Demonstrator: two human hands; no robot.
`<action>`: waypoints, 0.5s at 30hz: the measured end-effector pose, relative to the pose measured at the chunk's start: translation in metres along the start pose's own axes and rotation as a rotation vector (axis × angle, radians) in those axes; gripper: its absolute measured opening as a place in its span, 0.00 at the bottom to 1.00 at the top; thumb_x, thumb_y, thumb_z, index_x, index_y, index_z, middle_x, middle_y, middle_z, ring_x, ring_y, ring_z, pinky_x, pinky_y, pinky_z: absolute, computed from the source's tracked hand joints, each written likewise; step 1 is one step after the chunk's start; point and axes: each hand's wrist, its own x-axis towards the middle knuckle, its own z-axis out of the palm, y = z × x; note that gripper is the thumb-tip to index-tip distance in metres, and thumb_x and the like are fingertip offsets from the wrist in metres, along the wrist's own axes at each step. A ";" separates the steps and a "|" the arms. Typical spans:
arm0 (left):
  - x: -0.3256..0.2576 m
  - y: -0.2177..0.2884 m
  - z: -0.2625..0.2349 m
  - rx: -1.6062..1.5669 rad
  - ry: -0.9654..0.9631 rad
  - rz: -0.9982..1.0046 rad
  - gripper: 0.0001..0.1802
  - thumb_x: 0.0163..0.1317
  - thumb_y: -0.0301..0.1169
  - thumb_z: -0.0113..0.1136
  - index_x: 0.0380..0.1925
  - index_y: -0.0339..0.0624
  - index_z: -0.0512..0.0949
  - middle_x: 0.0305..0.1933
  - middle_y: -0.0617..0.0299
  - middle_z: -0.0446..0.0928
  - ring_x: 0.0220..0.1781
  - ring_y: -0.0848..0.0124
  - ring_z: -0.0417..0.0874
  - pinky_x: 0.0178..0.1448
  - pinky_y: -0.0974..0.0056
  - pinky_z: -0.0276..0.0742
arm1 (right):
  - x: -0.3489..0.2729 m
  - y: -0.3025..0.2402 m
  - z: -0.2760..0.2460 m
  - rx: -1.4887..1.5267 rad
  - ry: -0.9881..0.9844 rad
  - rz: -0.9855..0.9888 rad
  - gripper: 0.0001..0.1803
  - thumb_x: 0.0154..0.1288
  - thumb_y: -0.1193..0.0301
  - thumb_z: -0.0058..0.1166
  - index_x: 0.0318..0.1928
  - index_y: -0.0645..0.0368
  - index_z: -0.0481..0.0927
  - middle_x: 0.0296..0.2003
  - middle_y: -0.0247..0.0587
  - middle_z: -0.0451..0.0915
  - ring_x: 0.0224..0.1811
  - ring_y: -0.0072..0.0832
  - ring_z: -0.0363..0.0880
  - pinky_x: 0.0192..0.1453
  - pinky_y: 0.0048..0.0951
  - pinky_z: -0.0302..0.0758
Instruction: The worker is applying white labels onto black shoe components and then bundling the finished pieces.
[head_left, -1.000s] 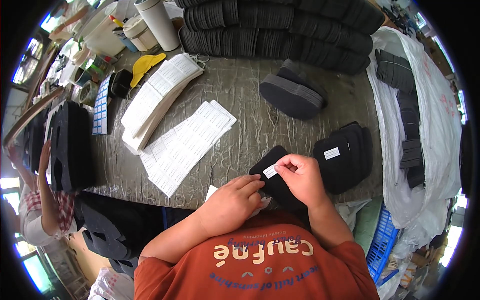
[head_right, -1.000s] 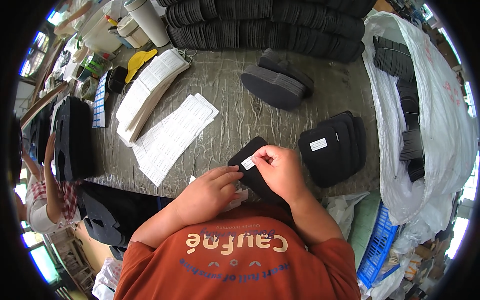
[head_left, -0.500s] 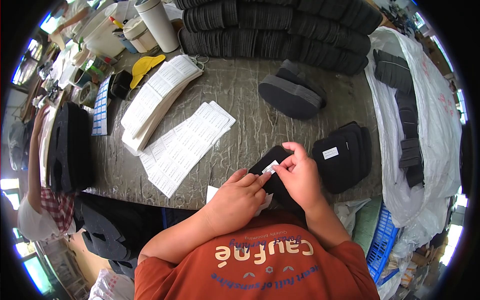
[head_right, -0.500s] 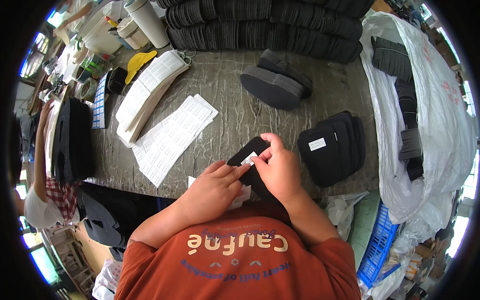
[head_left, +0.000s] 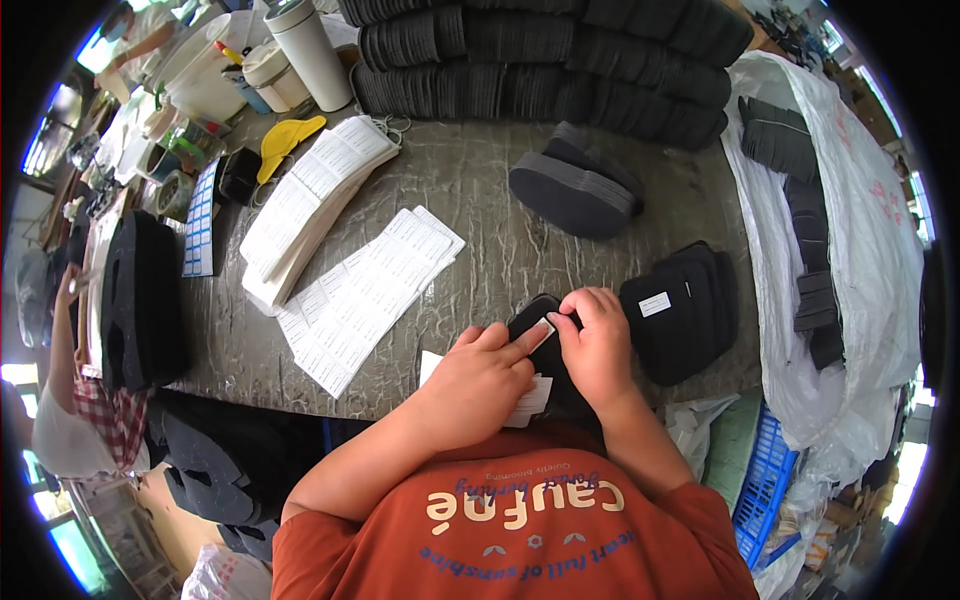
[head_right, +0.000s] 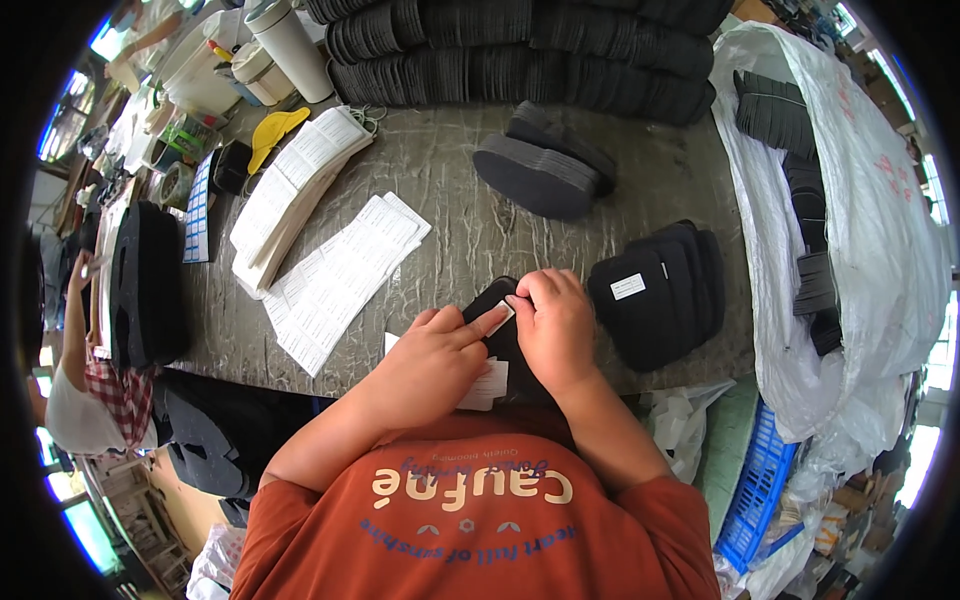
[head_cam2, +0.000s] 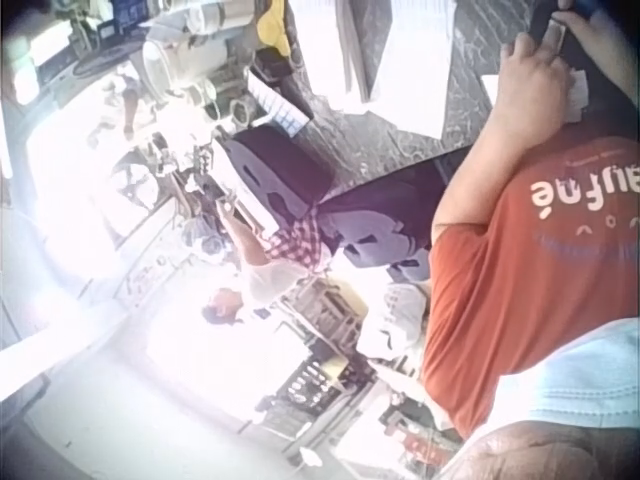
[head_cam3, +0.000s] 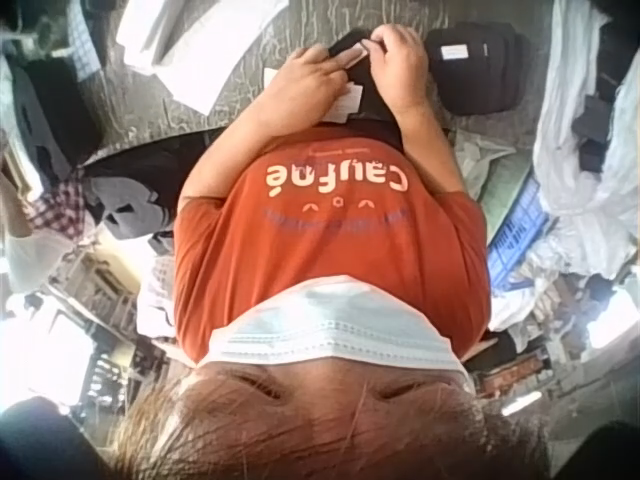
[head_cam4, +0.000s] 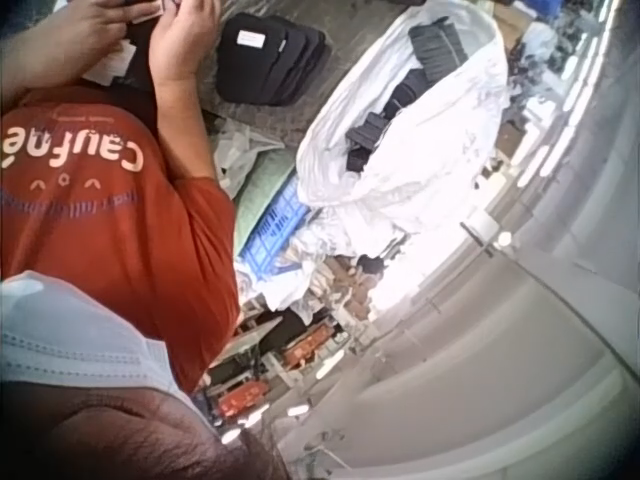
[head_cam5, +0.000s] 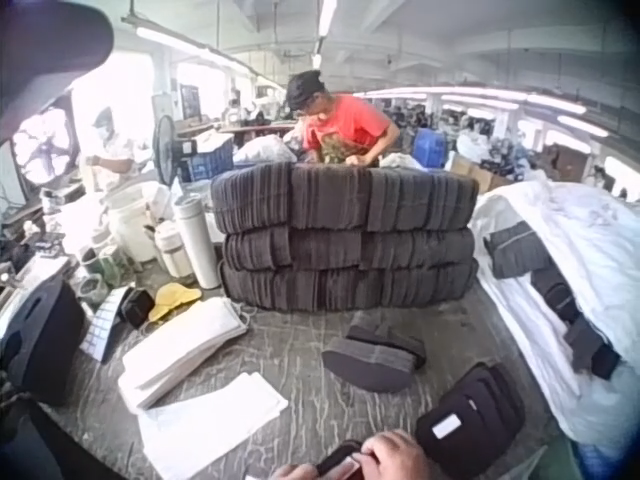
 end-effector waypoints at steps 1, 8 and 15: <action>-0.002 -0.002 -0.001 -0.043 -0.001 0.011 0.09 0.58 0.32 0.59 0.28 0.36 0.78 0.66 0.55 0.72 0.54 0.60 0.74 0.61 0.56 0.68 | -0.001 0.001 -0.002 -0.002 0.004 0.002 0.09 0.58 0.77 0.63 0.31 0.61 0.72 0.27 0.44 0.76 0.34 0.46 0.76 0.37 0.40 0.74; -0.017 -0.019 0.005 -0.130 0.016 0.035 0.08 0.59 0.27 0.58 0.35 0.32 0.79 0.65 0.51 0.72 0.69 0.52 0.67 0.70 0.53 0.65 | -0.001 0.043 -0.056 0.106 0.117 0.258 0.10 0.62 0.81 0.57 0.33 0.61 0.67 0.20 0.39 0.66 0.22 0.22 0.62 0.28 0.26 0.67; -0.006 -0.011 -0.003 -0.523 0.258 -0.117 0.04 0.59 0.21 0.58 0.33 0.29 0.78 0.43 0.49 0.82 0.54 0.52 0.78 0.57 0.54 0.75 | -0.012 -0.001 -0.070 0.156 -0.152 0.187 0.09 0.55 0.79 0.61 0.38 0.60 0.79 0.35 0.42 0.77 0.42 0.39 0.74 0.49 0.37 0.71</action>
